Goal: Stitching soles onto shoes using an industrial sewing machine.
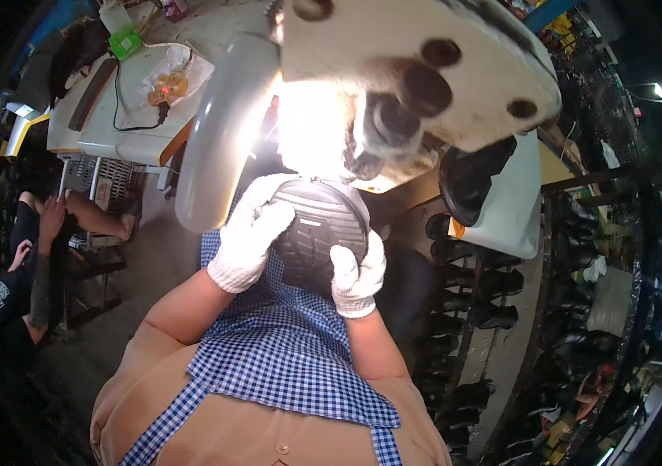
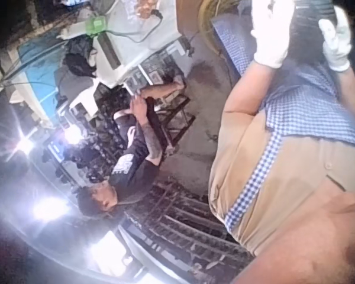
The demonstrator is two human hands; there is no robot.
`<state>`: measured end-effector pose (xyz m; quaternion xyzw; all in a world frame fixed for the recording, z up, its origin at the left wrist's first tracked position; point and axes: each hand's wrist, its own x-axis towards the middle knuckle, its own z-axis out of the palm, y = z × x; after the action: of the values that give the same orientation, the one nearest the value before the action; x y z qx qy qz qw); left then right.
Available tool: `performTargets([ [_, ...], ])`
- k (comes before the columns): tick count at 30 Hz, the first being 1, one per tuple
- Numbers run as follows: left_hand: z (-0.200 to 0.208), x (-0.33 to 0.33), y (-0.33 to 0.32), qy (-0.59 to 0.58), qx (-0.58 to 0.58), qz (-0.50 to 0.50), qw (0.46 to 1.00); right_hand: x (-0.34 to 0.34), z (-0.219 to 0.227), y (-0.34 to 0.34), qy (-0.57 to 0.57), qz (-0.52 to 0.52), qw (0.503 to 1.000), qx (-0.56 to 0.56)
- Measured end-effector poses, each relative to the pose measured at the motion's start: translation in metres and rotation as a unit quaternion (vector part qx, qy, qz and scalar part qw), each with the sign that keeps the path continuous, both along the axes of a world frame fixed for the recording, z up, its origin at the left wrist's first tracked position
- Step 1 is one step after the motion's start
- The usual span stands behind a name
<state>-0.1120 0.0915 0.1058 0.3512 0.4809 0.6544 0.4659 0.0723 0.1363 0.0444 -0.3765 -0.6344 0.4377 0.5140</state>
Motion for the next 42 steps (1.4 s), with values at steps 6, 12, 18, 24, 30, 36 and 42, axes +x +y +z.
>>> performTargets([
  [6, 0.02, -0.027, 0.009, 0.187, 0.052, -0.028, 0.981, 0.01, 0.065, 0.032, -0.174, 0.055, 0.967, 0.176],
  [12, 0.038, -0.059, 0.017, 0.273, -0.016, -0.103, 0.956, -0.009, 0.114, 0.08, -0.271, 0.266, 0.924, 0.038],
  [18, 0.048, -0.061, 0.014, 0.233, 0.044, -0.08, 0.968, -0.018, 0.131, 0.097, -0.33, 0.275, 0.851, 0.302],
  [24, 0.033, -0.042, 0.005, 0.027, 0.022, -0.04, 0.999, 0.035, 0.105, 0.124, 0.072, 0.37, 0.908, -0.18],
  [30, -0.003, -0.018, -0.003, -0.177, 0.047, 0.039, 0.982, 0.066, -0.003, 0.08, 0.351, 0.179, 0.901, -0.179],
  [36, -0.026, -0.025, -0.014, -0.287, -0.008, 0.132, 0.949, 0.045, -0.002, 0.047, 0.264, 0.259, 0.924, -0.097],
  [42, -0.047, -0.08, -0.011, -0.232, 0.044, 0.082, 0.968, -0.021, 0.003, 0.014, 0.021, 0.178, 0.984, -0.01],
])
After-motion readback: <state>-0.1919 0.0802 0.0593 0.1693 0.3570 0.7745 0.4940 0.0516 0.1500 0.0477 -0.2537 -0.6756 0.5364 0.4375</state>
